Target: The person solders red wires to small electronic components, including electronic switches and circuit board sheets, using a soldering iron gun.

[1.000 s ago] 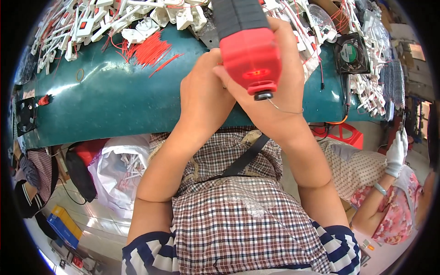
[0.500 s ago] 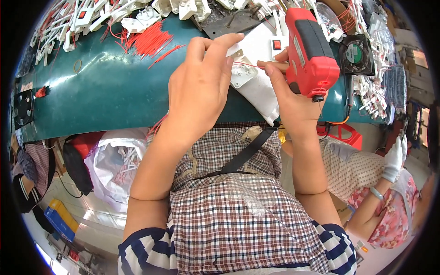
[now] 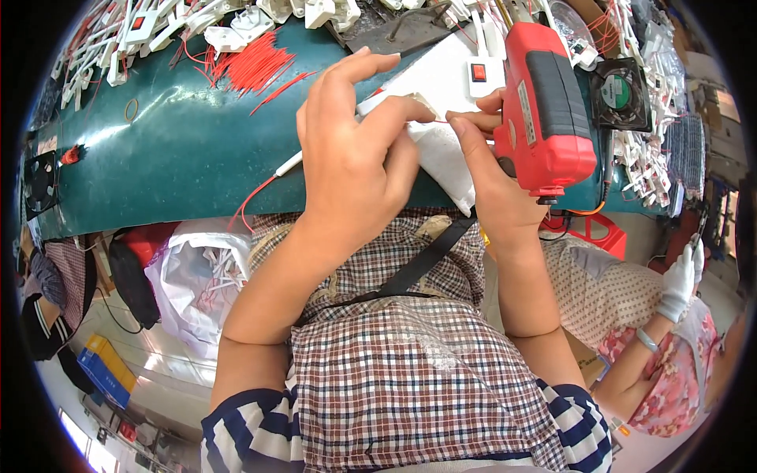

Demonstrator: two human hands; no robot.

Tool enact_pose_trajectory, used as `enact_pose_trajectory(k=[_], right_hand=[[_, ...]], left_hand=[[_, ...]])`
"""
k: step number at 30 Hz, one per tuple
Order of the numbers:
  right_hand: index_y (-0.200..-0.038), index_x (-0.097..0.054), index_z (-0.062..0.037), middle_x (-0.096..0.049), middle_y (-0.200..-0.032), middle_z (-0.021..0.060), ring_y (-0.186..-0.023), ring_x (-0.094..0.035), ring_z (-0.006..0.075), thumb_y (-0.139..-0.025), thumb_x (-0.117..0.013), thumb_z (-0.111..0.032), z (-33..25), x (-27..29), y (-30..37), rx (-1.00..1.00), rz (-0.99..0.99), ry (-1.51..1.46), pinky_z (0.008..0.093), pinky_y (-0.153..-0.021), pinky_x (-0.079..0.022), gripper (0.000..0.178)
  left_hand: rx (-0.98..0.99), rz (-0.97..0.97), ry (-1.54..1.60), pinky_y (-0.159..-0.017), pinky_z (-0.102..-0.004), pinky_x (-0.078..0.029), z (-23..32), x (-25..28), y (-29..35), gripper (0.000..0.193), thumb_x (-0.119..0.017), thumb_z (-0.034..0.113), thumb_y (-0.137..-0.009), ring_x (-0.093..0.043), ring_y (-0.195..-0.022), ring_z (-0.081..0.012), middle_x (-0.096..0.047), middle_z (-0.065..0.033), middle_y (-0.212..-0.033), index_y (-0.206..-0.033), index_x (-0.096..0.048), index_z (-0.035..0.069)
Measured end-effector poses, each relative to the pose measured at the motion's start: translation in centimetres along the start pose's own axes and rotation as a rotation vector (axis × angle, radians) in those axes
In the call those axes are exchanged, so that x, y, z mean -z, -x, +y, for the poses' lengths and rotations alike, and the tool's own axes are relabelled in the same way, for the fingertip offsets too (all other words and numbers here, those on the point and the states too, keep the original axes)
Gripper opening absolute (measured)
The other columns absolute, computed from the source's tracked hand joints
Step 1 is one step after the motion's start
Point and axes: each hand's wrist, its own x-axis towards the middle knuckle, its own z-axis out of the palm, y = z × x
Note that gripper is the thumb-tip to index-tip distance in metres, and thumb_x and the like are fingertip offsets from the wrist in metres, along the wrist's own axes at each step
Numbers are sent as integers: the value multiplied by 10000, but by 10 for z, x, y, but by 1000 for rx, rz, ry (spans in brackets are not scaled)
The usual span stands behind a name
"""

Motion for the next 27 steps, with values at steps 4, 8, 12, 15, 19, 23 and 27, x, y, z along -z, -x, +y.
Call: enact_pose_trajectory(k=[4,8,12,15,19,23,27], right_hand=[[-1033,-677,-4,-633,-1001,38,-988,-570,121,-869,-691,-17,-2,2,-1,-7,-26,76,293,-846,-469,165],[-981,-719,-8,-624,-1012,31,-1024,-538,128,-871,-696,-36,5,2,-2,-13,-11,52,305,-873,-457,116],[-1153,-493,9,-631,-955,57,-815,-634,108,-785,-781,-7,20,2,-5,160,11,84,245,-717,-509,468],[-1168,-486,4,-633,-957,52,-833,-626,108,-777,-790,-15,22,2,-4,164,8,93,250,-730,-504,497],[-1165,-495,7,-635,-955,46,-834,-629,122,-796,-773,-20,27,6,-3,184,-8,144,263,-748,-502,462],[-1161,-509,12,-620,-952,59,-823,-632,138,-842,-730,-26,4,17,7,68,22,84,271,-757,-500,389],[-1109,-510,21,-561,-979,69,-866,-647,175,-925,-596,-4,-30,35,18,30,-78,201,320,-814,-532,204]], left_hand=[[93,-13,103,-960,-415,-422,2,0,1,156,-769,131,-764,-518,-1187,-317,-548,-174,-1283,-892,-707,67],[160,-27,133,-998,-429,-383,1,-2,1,153,-797,145,-742,-507,-1214,-329,-560,-155,-1279,-841,-707,69],[48,2,-5,-1007,-449,-329,5,-2,0,148,-808,139,-693,-506,-1227,-332,-580,-94,-1256,-765,-685,97],[23,8,-37,-1005,-450,-325,4,-5,2,149,-806,121,-677,-503,-1238,-332,-588,-78,-1249,-746,-676,102],[92,-22,-27,-1015,-441,-339,7,-6,3,138,-794,88,-689,-515,-1244,-332,-600,-87,-1240,-749,-670,81],[128,-13,-93,-1010,-441,-340,9,-3,2,137,-788,90,-692,-541,-1218,-326,-617,-75,-1206,-734,-657,79],[116,-17,-160,-1008,-440,-336,11,-1,0,133,-770,79,-697,-559,-1193,-325,-639,-61,-1152,-712,-638,84]])
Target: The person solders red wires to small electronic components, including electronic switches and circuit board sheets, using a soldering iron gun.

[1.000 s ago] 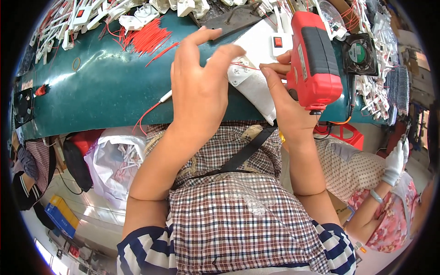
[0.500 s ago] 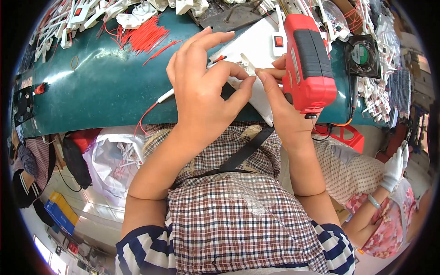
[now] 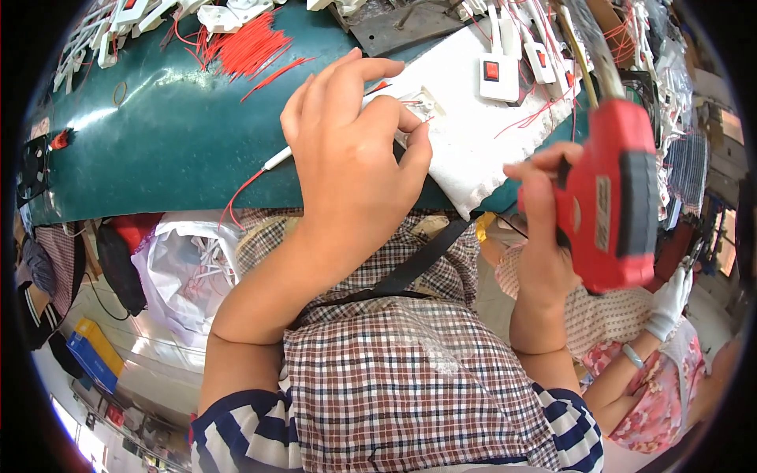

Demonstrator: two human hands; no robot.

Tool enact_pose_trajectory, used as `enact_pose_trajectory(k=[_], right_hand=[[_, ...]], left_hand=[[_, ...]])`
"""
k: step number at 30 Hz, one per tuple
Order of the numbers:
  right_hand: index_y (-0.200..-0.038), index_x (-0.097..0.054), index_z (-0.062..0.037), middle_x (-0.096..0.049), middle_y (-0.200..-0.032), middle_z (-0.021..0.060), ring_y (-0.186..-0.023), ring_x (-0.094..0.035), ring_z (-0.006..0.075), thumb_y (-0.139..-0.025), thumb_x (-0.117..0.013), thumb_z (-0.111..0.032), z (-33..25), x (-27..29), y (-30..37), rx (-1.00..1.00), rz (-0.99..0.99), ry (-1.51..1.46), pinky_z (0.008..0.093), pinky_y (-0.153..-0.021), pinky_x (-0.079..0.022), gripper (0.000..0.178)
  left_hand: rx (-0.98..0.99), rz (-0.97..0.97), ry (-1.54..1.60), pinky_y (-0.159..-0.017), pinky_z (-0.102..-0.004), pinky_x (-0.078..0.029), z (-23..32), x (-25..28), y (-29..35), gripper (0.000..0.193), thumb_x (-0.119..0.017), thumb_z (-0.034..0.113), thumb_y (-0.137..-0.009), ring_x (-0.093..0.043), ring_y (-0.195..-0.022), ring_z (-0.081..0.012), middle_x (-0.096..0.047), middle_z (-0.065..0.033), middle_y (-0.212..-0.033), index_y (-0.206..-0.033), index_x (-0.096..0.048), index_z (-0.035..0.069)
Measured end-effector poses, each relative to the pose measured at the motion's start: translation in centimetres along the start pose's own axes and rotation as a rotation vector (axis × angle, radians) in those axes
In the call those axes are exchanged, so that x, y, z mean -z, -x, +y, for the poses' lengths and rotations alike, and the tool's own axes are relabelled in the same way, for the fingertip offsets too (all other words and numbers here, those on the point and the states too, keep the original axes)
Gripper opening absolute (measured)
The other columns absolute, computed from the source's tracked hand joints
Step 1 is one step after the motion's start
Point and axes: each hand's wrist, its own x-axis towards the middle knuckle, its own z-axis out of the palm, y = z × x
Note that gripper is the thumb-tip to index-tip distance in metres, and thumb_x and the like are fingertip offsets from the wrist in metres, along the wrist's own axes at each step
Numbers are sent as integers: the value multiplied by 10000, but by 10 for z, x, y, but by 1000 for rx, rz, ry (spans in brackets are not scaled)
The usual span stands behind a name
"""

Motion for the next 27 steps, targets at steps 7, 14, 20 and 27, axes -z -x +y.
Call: enact_pose_trajectory(k=[7,14,20,27], right_hand=[[-1167,-488,13,-541,-910,108,-610,-506,116,-876,-641,-54,-4,44,32,16,-6,42,243,-537,-421,336],[-1025,-694,-18,-682,-957,166,-860,-673,339,-725,-705,-16,-7,89,54,-63,-188,514,386,-809,-528,300],[-872,-627,38,-637,-801,150,-676,-644,293,-682,-729,-8,-4,73,45,-137,-112,301,318,-642,-510,221],[-848,-617,44,-624,-765,148,-639,-619,265,-665,-682,47,3,70,26,139,-269,343,309,-620,-496,193]], left_hand=[[-25,-33,-100,-990,-451,-341,4,0,2,119,-730,68,-706,-556,-1178,-320,-643,-45,-1106,-690,-614,84],[-10,-39,-53,-990,-457,-333,3,-3,-1,140,-730,68,-699,-543,-1188,-315,-637,-36,-1097,-664,-595,83],[-6,-38,-31,-974,-463,-334,3,-4,-1,151,-730,62,-685,-536,-1188,-312,-633,-38,-1104,-653,-584,84],[-13,-13,-20,-959,-460,-336,2,-9,1,147,-730,54,-665,-540,-1179,-308,-632,-40,-1096,-651,-587,85]])
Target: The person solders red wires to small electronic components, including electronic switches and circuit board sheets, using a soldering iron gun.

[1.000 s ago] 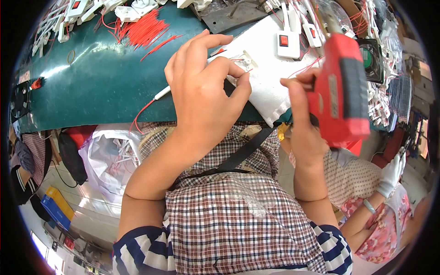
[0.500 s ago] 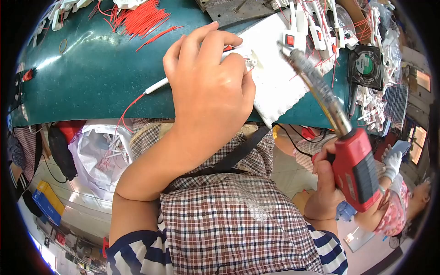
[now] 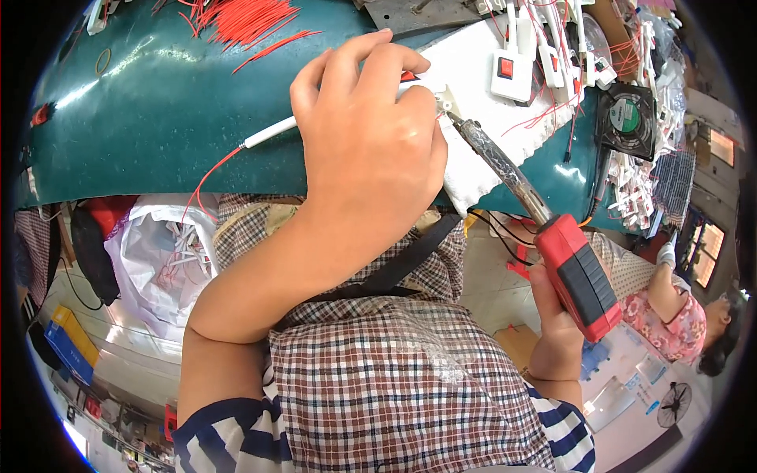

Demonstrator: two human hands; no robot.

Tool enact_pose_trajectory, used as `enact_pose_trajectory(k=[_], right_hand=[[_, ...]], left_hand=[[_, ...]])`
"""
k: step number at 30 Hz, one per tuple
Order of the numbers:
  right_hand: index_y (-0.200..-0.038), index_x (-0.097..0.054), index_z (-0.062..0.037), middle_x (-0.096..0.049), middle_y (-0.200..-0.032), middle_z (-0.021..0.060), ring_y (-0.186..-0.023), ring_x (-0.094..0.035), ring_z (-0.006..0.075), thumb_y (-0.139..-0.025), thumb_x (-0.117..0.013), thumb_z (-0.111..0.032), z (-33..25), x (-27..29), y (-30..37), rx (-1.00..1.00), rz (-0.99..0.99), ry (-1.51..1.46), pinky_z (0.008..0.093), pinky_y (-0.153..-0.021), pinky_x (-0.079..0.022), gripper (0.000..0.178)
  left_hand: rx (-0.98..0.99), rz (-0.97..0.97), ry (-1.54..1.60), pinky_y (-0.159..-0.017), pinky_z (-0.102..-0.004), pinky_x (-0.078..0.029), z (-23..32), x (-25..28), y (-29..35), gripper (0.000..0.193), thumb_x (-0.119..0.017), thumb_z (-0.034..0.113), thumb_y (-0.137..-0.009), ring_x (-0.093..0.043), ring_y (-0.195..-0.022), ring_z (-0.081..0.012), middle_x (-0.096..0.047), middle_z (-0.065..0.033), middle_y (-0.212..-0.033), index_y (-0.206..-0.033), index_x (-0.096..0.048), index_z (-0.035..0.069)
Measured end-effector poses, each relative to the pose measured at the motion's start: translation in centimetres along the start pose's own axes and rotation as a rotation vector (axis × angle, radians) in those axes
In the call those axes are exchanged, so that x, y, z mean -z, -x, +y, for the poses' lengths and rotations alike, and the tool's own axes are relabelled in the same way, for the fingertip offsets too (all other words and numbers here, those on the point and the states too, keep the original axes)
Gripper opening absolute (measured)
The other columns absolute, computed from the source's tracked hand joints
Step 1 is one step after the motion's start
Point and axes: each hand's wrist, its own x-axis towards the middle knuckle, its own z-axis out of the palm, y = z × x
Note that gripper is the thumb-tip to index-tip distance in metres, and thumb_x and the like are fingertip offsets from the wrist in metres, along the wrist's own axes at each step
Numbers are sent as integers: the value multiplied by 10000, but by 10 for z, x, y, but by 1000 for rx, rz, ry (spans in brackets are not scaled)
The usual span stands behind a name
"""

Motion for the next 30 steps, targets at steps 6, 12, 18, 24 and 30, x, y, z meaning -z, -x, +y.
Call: enact_pose_trajectory(k=[6,12,18,24,30], right_hand=[[-823,-611,36,-613,-739,134,-624,-607,244,-676,-683,34,-1,2,-6,63,-55,86,300,-605,-487,165],[-906,-681,-4,-648,-833,124,-724,-628,292,-707,-754,-125,-6,10,-5,-67,-97,155,360,-678,-478,244],[-877,-668,10,-638,-802,134,-688,-625,299,-687,-759,-152,-13,16,-12,-57,-122,185,363,-661,-483,266],[-883,-666,20,-649,-816,147,-701,-638,312,-674,-759,-136,-18,21,-14,-76,-160,242,357,-681,-494,277],[-913,-664,33,-670,-879,162,-774,-658,311,-693,-758,-92,-25,30,4,-58,-77,290,360,-741,-509,270]], left_hand=[[-2,5,-6,-955,-457,-337,0,-1,2,136,-731,54,-664,-540,-1177,-305,-631,-41,-1097,-657,-599,85],[-1,-8,1,-952,-457,-341,0,1,0,127,-732,56,-670,-539,-1174,-303,-631,-40,-1099,-663,-608,83],[-1,-9,14,-946,-453,-348,-2,0,2,115,-726,56,-679,-540,-1170,-301,-631,-39,-1098,-665,-615,81],[2,-16,21,-942,-449,-350,-1,0,2,116,-726,56,-674,-539,-1171,-295,-628,-36,-1098,-666,-614,81],[5,-33,39,-943,-450,-350,-1,0,1,122,-733,60,-677,-536,-1175,-291,-625,-33,-1102,-667,-614,82]])
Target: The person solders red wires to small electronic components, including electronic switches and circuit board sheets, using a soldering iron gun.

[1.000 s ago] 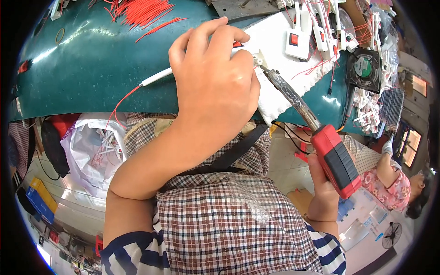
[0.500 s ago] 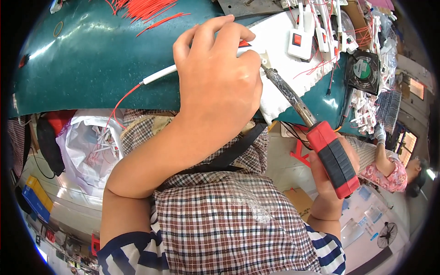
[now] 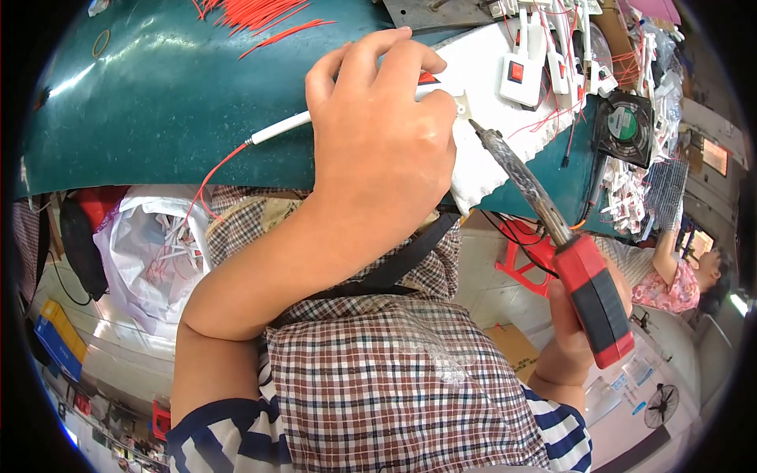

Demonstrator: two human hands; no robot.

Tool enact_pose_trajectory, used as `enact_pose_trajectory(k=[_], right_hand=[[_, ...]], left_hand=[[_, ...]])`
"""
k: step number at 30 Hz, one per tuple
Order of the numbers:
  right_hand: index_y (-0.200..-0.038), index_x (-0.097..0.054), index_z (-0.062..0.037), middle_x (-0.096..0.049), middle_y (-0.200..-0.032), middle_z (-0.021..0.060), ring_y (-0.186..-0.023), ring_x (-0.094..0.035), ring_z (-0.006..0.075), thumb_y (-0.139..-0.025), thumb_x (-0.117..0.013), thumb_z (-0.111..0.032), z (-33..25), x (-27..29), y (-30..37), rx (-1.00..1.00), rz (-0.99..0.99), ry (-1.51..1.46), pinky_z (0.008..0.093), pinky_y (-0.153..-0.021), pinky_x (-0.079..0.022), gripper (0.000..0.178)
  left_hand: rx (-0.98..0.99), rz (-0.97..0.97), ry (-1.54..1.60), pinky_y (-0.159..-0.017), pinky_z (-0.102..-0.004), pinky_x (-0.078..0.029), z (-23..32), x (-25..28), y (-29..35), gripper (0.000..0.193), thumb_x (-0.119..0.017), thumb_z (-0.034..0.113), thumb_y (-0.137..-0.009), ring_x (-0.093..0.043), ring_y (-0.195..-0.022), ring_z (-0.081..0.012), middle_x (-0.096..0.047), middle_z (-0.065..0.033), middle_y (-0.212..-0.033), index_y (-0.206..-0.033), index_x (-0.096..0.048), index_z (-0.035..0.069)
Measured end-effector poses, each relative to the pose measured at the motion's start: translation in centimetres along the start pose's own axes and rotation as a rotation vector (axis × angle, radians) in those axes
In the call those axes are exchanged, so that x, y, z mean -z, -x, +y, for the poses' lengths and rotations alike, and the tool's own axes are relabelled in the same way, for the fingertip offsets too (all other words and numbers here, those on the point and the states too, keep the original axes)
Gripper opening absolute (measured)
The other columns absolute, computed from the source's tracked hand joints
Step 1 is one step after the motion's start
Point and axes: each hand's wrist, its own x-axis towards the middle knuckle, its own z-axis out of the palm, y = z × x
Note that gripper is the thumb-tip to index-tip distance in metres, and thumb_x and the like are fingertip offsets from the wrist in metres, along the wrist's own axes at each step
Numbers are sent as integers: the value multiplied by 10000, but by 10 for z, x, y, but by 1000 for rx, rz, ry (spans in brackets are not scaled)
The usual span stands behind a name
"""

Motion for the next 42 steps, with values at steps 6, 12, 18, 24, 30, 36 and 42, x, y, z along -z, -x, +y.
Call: enact_pose_trajectory(k=[6,12,18,24,30,36,42], right_hand=[[-856,-657,4,-635,-789,135,-675,-617,272,-728,-753,-132,12,-9,12,-60,189,-129,310,-643,-478,210],[-900,-552,31,-542,-770,94,-554,-487,111,-840,-615,28,31,-25,25,-88,327,-260,240,-498,-384,87],[-911,-521,73,-520,-740,110,-469,-413,79,-871,-570,39,23,-31,15,-130,376,-534,230,-445,-350,72],[-868,-554,-9,-553,-738,77,-537,-480,108,-827,-645,46,21,-41,12,-226,474,-715,234,-487,-373,115],[-904,-558,4,-557,-735,77,-534,-484,102,-846,-642,1,23,-47,12,-233,544,-764,226,-469,-363,102],[-942,-520,64,-510,-793,96,-426,-309,54,-897,-559,-7,33,-53,13,-102,518,-790,228,-416,-340,93],[-877,-536,38,-473,-698,58,-436,-313,56,-891,-553,-14,31,-61,8,-175,578,-820,236,-435,-321,57]], left_hand=[[3,3,-21,-940,-452,-355,-2,-1,2,125,-741,63,-678,-537,-1179,-294,-625,-32,-1101,-665,-618,85],[-14,7,-16,-931,-447,-361,-3,-1,1,134,-749,69,-676,-543,-1173,-290,-626,-36,-1104,-655,-618,84],[37,-48,124,-852,-404,-436,-6,3,-2,178,-782,79,-680,-568,-1119,-281,-610,-61,-1154,-807,-657,82],[3,-19,111,-759,-383,-489,-13,2,-10,558,-842,119,-630,-583,-955,-284,-581,-85,-1119,-1146,-628,114],[-97,26,92,-687,-340,-501,-15,-4,-14,589,-836,95,-600,-578,-832,-230,-530,-70,-962,-1156,-644,112],[114,87,558,-758,-283,-529,-25,17,-24,436,-725,51,-661,-574,-815,-151,-528,-56,-1019,-1091,-680,108],[313,-94,364,-684,-185,-420,-39,133,-19,290,-612,-24,-735,-523,-781,-47,-650,15,-921,-1009,-698,20]])
